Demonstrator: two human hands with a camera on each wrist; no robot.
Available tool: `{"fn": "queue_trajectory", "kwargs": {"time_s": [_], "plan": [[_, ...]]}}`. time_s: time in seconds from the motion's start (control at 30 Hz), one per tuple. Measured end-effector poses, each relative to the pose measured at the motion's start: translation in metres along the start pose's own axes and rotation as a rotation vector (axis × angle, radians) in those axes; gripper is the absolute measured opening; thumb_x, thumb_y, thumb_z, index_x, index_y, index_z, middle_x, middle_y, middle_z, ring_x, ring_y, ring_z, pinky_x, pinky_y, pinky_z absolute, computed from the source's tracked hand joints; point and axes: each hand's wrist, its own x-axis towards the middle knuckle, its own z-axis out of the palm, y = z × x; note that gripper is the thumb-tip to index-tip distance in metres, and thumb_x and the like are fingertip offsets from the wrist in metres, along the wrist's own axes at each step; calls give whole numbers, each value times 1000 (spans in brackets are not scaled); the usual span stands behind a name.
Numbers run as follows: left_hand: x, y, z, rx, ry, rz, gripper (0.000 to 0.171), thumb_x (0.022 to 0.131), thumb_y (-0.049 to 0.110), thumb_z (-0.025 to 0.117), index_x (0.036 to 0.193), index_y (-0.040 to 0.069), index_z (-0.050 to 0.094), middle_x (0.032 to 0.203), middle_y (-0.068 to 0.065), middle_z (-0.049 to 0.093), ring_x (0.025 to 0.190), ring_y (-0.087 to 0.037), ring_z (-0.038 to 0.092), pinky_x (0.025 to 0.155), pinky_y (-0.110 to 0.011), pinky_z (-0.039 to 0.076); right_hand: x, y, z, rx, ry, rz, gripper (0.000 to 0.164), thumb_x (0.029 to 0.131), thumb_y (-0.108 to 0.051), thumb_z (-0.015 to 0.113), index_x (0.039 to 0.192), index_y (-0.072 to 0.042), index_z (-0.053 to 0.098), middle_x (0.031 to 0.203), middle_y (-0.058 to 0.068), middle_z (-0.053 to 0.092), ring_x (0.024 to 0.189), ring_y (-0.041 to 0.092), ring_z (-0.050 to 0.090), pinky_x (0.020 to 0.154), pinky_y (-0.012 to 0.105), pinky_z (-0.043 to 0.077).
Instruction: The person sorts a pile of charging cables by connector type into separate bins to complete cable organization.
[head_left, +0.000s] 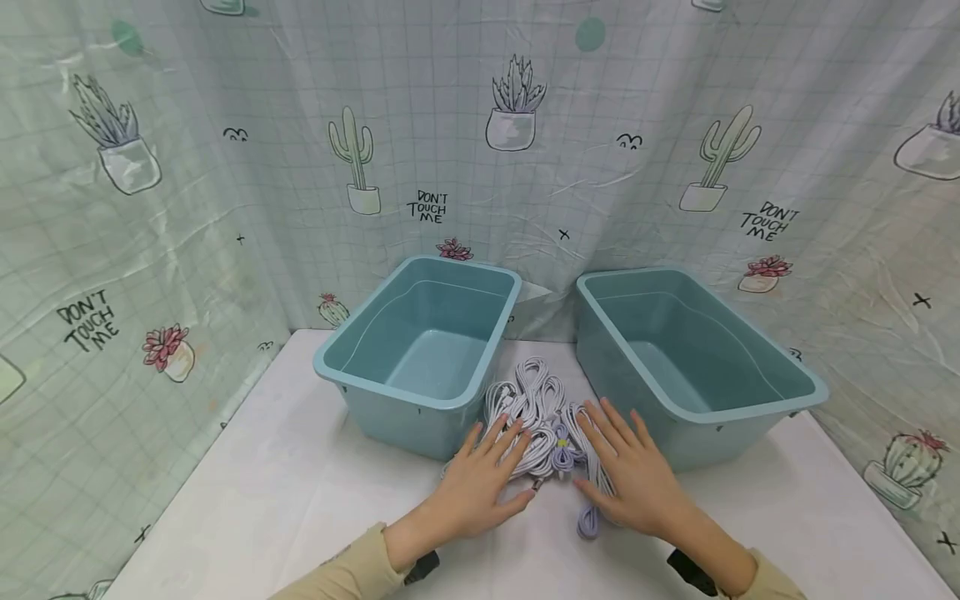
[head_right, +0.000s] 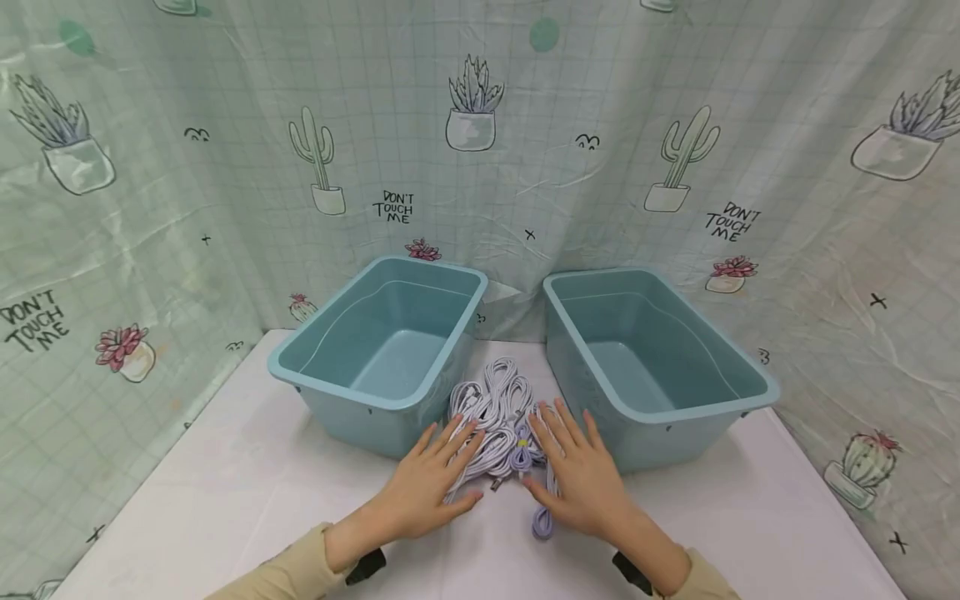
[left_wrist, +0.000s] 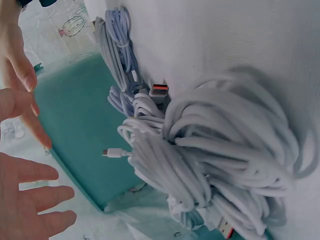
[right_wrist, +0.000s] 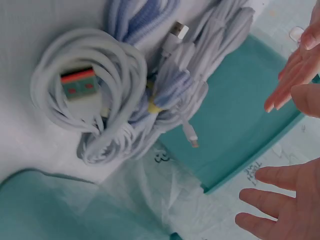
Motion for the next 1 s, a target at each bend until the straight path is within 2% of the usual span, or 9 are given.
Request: {"fn": "queue_trajectory", "kwargs": {"time_s": [0.1, 0.2, 0.37, 0.6, 0.77, 0.83, 1.0], "plan": [[2, 0, -3, -20, 10, 13, 64, 88, 50, 41, 138, 12, 32, 146, -7, 27, 137, -28, 19, 105, -49, 25, 2, 2, -5, 4, 24, 9, 72, 83, -56, 47, 136, -8, 36, 144, 12, 32, 140, 20, 8, 110, 48, 7], [5, -2, -7, -31, 34, 28, 62, 89, 47, 43, 137, 10, 33, 144, -8, 31, 135, -29, 22, 105, -48, 26, 5, 4, -10, -8, 42, 12, 71, 85, -58, 40, 136, -9, 35, 142, 12, 34, 139, 21, 13, 103, 51, 23], [9, -3, -14, -10, 71, 44, 59, 89, 45, 42, 136, 9, 35, 141, -9, 36, 134, -29, 26, 106, -45, 26, 13, 11, -24, -3, 76, 16, 69, 86, -55, 42, 137, -10, 35, 140, 13, 36, 136, 25, 21, 105, 50, 20], [15, -4, -24, 27, 132, 73, 56, 89, 40, 46, 134, 7, 39, 138, -8, 41, 131, -27, 33, 105, -44, 29, 21, 29, -41, 14, 134, 32, 68, 89, -57, 26, 134, -7, 39, 136, 15, 41, 127, 33, 34, 110, 46, 11], [21, -4, -30, 26, 193, 87, 52, 88, 37, 48, 131, 8, 43, 135, -8, 46, 130, -26, 35, 103, -44, 32, 23, 47, -47, 18, 190, 70, 68, 90, -58, 23, 130, -7, 44, 130, 16, 46, 124, 34, 36, 108, 48, 15], [24, -5, -32, 15, 208, 90, 50, 89, 36, 48, 130, 8, 44, 134, -7, 47, 130, -26, 36, 103, -43, 31, 22, 56, -50, 21, 208, 95, 67, 90, -57, 26, 128, -6, 45, 128, 17, 47, 125, 33, 35, 107, 48, 17], [31, -5, -34, 2, 230, 102, 47, 88, 33, 49, 128, 8, 47, 131, -6, 49, 129, -25, 37, 104, -42, 31, 18, 88, -56, 48, 186, 178, 56, 88, -44, 47, 128, -6, 45, 130, 18, 44, 130, 31, 30, 105, 52, 19]]}}
